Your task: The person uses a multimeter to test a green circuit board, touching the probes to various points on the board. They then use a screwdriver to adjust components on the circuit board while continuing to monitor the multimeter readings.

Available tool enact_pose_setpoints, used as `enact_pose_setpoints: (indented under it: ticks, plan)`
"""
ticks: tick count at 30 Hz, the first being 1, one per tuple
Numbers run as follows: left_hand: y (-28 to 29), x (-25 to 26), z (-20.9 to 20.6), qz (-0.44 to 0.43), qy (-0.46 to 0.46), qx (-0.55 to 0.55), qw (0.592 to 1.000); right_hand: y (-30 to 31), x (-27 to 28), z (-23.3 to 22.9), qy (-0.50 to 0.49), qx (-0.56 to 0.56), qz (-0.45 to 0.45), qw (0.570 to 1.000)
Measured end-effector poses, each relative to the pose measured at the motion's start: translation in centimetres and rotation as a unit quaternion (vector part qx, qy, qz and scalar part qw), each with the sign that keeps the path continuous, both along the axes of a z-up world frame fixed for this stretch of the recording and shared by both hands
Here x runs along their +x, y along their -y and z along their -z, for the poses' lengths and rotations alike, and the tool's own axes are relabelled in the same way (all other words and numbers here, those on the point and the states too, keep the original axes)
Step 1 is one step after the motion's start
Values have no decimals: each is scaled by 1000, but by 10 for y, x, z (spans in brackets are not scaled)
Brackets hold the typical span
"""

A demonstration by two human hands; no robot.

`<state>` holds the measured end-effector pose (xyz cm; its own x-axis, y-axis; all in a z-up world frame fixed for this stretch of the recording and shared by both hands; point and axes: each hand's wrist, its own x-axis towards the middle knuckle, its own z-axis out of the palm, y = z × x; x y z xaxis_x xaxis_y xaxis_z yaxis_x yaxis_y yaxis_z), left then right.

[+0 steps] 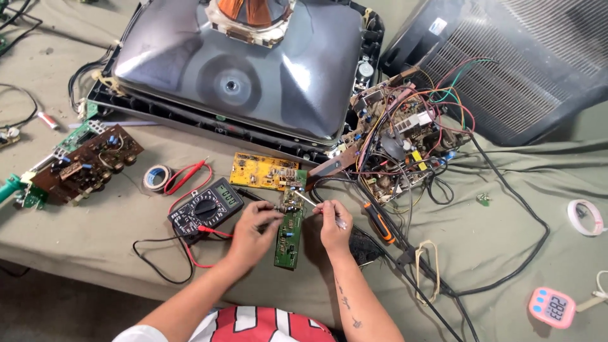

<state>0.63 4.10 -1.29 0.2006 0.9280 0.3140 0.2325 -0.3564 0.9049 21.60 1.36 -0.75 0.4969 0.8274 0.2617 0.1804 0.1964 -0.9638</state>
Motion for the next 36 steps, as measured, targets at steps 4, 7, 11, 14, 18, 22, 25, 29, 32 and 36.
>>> enact_pose_setpoints:
  ticks: [4,7,11,14,18,22,25,29,32,36]
  plan:
    - [11,15,1,18,25,19,999,0,0,-1,1,-1,-9,1000]
    - [14,19,-7,25,-30,68,997,2,1,3,8,4,3,1000]
    - [14,23,-7,63,-62,132,987,0,0,1,22,13,3,1000]
    - [22,25,14,107,-104,189,971,2,1,4,37,15,6,999]
    - [24,28,18,116,-154,192,962,2,2,-5,63,24,3,998]
    - [24,27,19,122,-167,198,958,1,5,4,49,35,9,998]
    - [25,26,22,123,-165,218,954,2,4,2,51,28,-4,998]
    - [26,25,14,108,-174,310,928,1,6,2,51,32,-3,998]
    - [29,25,21,104,-163,337,921,1,7,3,46,41,-12,998]
    - [31,25,23,124,-138,340,922,1,11,8,44,44,-4,998]
